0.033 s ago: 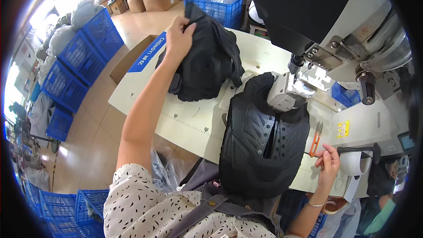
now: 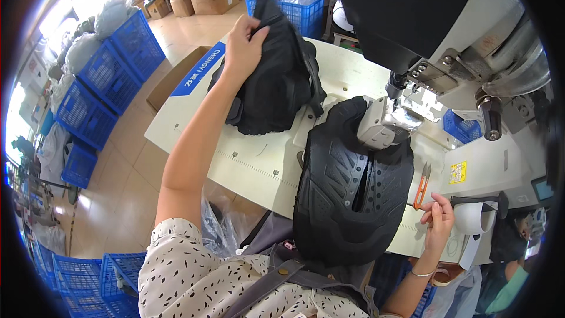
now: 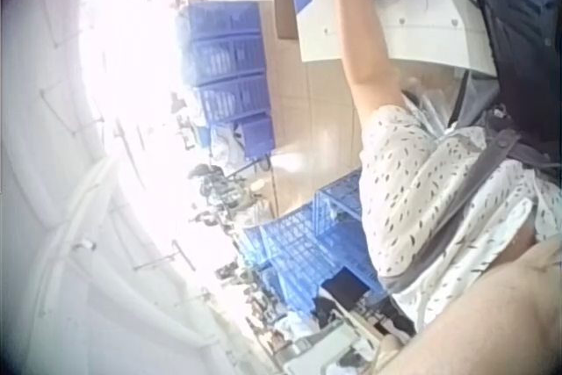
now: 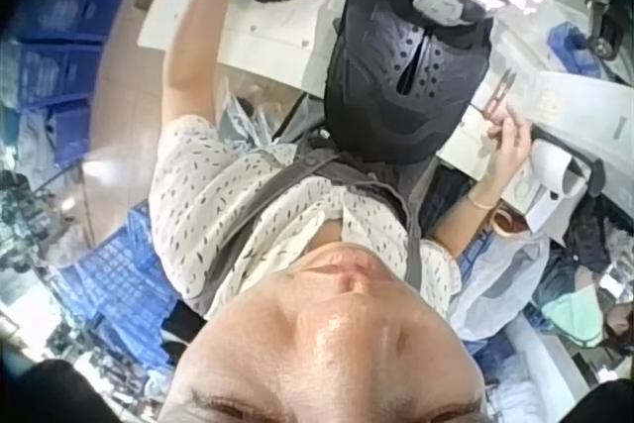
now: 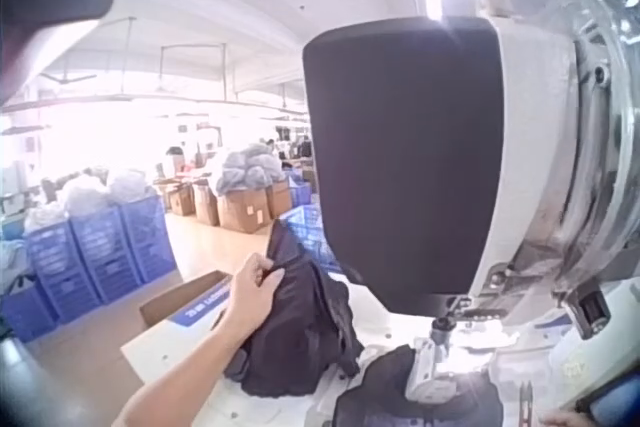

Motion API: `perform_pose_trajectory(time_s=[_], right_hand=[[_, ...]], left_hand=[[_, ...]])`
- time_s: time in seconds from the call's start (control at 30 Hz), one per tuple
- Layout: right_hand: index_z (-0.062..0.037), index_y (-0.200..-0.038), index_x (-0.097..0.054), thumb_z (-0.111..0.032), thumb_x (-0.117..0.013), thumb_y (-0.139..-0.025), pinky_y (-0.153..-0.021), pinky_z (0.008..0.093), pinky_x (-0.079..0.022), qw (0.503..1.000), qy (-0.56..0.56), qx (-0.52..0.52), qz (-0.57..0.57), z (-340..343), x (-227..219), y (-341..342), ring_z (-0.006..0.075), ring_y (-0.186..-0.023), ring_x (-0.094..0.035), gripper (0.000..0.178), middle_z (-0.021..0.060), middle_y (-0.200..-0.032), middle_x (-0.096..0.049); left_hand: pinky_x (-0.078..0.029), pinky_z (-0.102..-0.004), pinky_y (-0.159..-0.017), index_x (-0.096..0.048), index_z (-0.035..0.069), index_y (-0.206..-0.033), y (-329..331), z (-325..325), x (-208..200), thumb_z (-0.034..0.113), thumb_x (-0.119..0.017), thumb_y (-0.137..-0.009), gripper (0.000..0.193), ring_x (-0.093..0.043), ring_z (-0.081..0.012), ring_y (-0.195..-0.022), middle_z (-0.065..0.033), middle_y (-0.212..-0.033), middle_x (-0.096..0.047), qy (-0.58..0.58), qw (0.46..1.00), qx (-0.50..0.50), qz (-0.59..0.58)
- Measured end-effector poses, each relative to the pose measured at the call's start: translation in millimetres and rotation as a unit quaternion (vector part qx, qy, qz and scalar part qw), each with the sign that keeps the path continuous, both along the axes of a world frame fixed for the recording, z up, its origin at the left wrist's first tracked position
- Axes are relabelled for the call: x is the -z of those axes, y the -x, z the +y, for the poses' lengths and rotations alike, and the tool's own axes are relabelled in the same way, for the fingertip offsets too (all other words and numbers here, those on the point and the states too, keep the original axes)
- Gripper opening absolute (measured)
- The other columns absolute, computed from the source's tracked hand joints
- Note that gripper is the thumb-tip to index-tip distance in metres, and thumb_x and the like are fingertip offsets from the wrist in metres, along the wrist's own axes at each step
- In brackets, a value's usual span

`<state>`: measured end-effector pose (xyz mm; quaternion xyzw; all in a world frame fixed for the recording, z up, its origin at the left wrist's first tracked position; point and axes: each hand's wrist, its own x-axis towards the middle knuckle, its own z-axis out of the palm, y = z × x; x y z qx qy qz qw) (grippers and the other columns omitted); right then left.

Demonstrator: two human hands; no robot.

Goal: Stitching pieces of a black shoe upper together using a sewing machine.

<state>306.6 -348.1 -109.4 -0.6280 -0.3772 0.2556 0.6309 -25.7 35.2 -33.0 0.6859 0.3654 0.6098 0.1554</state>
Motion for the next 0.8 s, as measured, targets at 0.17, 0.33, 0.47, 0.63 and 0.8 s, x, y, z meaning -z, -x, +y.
perform_pose_trajectory(time_s=[0.17, 0.33, 0.47, 0.63, 0.8], right_hand=[[0.0007, -0.103, -0.057, -0.015, -0.050, -0.089, -0.048, 0.0164, -0.037, 1.000, 0.002, 0.026, 0.009, -5.8, -0.6, 3.0, 0.0057, -0.051, -0.048, 0.022, 0.0065, -0.074, -0.061], [0.0006, -0.102, -0.057, -0.015, -0.050, -0.089, -0.048, 0.0169, -0.038, 0.999, 0.013, 0.029, 0.011, -6.7, 3.9, 9.2, 0.0059, -0.051, -0.048, 0.021, 0.0064, -0.074, -0.061], [0.0007, -0.102, -0.056, -0.014, -0.050, -0.089, -0.049, 0.0178, -0.040, 0.999, 0.011, 0.022, 0.039, -4.8, 7.4, 15.1, 0.0062, -0.051, -0.049, 0.021, 0.0062, -0.073, -0.061], [0.0010, -0.108, -0.055, -0.015, -0.051, -0.089, -0.052, 0.0184, -0.042, 0.999, 0.031, -0.002, 0.033, 6.9, 8.5, 39.2, 0.0061, -0.058, -0.051, 0.026, 0.0076, -0.081, -0.060], [0.0034, -0.115, -0.052, -0.012, -0.056, -0.084, -0.069, 0.0216, -0.043, 0.968, 0.083, 0.037, -0.232, 16.9, -10.6, 68.8, 0.0138, -0.085, -0.053, 0.035, 0.0076, -0.105, -0.049]], left_hand=[[-0.043, -0.0199, -0.070, -0.056, 0.003, -0.091, -6.6, -28.3, -56.9, 0.009, -0.065, -0.080, 0.016, -0.055, -0.0073, -0.075, -0.0008, -0.082, -0.060, 0.015, 0.985, 0.161, -0.058], [-0.046, -0.0221, -0.075, -0.055, 0.001, -0.101, 46.2, -11.9, -88.9, 0.013, -0.062, -0.083, 0.023, -0.059, -0.0100, -0.081, -0.0042, -0.091, -0.062, 0.074, 0.927, 0.310, -0.197], [-0.047, -0.0244, -0.076, -0.054, -0.003, -0.109, 79.4, 38.3, -58.3, 0.011, -0.065, -0.079, 0.035, -0.059, -0.0139, -0.082, -0.0081, -0.093, -0.063, 0.235, 0.933, 0.212, -0.172], [-0.045, -0.0368, -0.079, -0.058, 0.000, -0.103, 105.8, 75.0, 57.6, 0.020, -0.071, -0.070, 0.040, -0.057, -0.0258, -0.090, -0.0159, -0.094, -0.060, 0.207, 0.956, -0.126, 0.168], [-0.040, -0.0416, -0.089, -0.048, 0.006, -0.118, 66.3, 33.9, 55.4, 0.022, -0.064, -0.077, 0.047, -0.048, -0.0341, -0.107, -0.0202, -0.113, -0.051, -0.025, 0.923, -0.288, 0.255]])
